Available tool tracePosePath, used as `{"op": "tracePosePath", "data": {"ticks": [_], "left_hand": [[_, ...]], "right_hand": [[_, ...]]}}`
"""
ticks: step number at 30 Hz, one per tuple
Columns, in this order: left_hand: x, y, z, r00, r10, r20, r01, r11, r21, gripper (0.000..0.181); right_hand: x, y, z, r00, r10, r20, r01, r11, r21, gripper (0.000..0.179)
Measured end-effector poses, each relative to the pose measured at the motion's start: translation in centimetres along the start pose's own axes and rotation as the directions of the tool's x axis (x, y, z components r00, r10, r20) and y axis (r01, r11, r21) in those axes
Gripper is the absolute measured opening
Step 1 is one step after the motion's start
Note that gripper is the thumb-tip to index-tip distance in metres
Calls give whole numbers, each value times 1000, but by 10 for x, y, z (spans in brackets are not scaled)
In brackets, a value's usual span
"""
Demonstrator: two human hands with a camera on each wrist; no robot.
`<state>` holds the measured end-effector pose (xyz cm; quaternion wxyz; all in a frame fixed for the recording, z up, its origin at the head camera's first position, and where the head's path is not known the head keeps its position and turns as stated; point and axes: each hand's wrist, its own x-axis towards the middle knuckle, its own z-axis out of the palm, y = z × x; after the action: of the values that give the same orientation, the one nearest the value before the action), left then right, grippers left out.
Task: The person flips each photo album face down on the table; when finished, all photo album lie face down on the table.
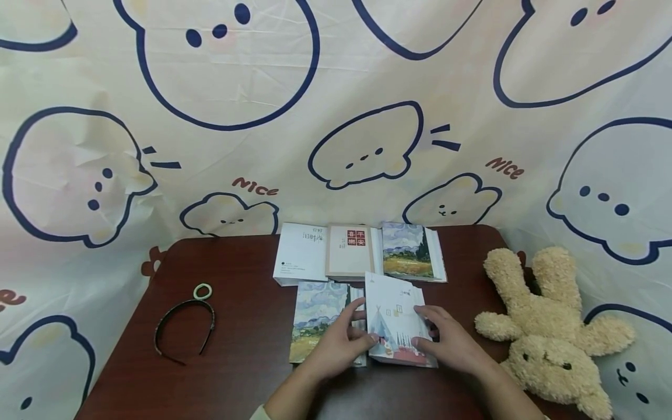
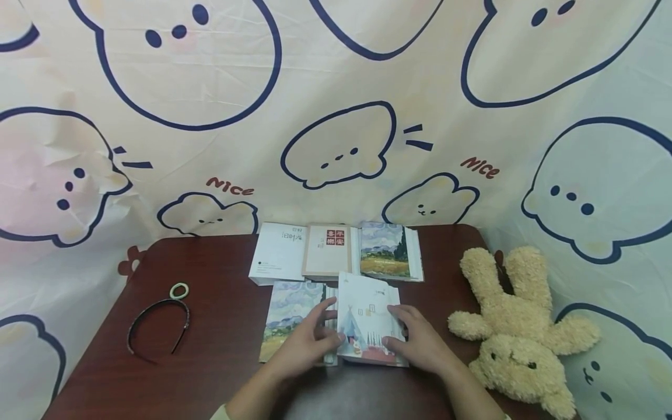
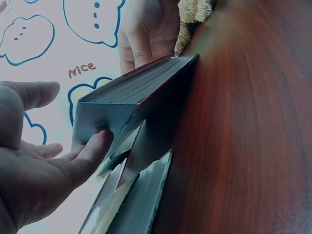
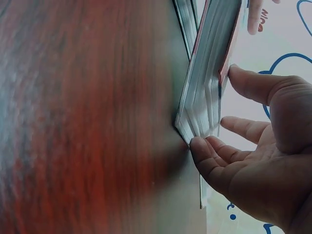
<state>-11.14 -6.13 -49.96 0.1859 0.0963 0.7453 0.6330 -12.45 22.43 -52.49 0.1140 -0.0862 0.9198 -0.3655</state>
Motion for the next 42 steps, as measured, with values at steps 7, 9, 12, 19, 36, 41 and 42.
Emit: {"op": "tracePosePath", "data": {"ticks": [7, 9, 12, 19, 36, 41, 42], "left_hand": [[-1, 2, -3, 999, 39, -5, -39, 998, -47, 75], [-1, 2, -3, 999, 54, -7, -54, 997, -62, 73], [-1, 0, -3, 998, 55, -16, -56, 995, -87, 67], [-1, 0, -3, 997, 69, -25, -71, 994, -87, 56], [-2, 4, -3, 995, 93, -47, -99, 983, -155, 54], [-2, 7, -4, 996, 74, -46, -81, 981, -175, 53], [-2, 8, -5, 996, 73, -47, -80, 981, -176, 52]], "right_hand": [[1, 0, 1, 1000, -13, 19, 11, 995, 103, 70], [1, 0, 1, 999, -9, 32, 5, 989, 145, 70], [2, -1, 0, 999, -2, 45, -7, 981, 195, 69], [3, -6, -2, 998, 17, 60, -31, 972, 235, 70], [7, -12, 6, 993, -47, 106, 8, 942, 335, 74], [8, -16, 6, 991, -31, 126, -15, 938, 347, 73], [8, -17, 6, 991, -32, 131, -16, 935, 354, 73]]}}
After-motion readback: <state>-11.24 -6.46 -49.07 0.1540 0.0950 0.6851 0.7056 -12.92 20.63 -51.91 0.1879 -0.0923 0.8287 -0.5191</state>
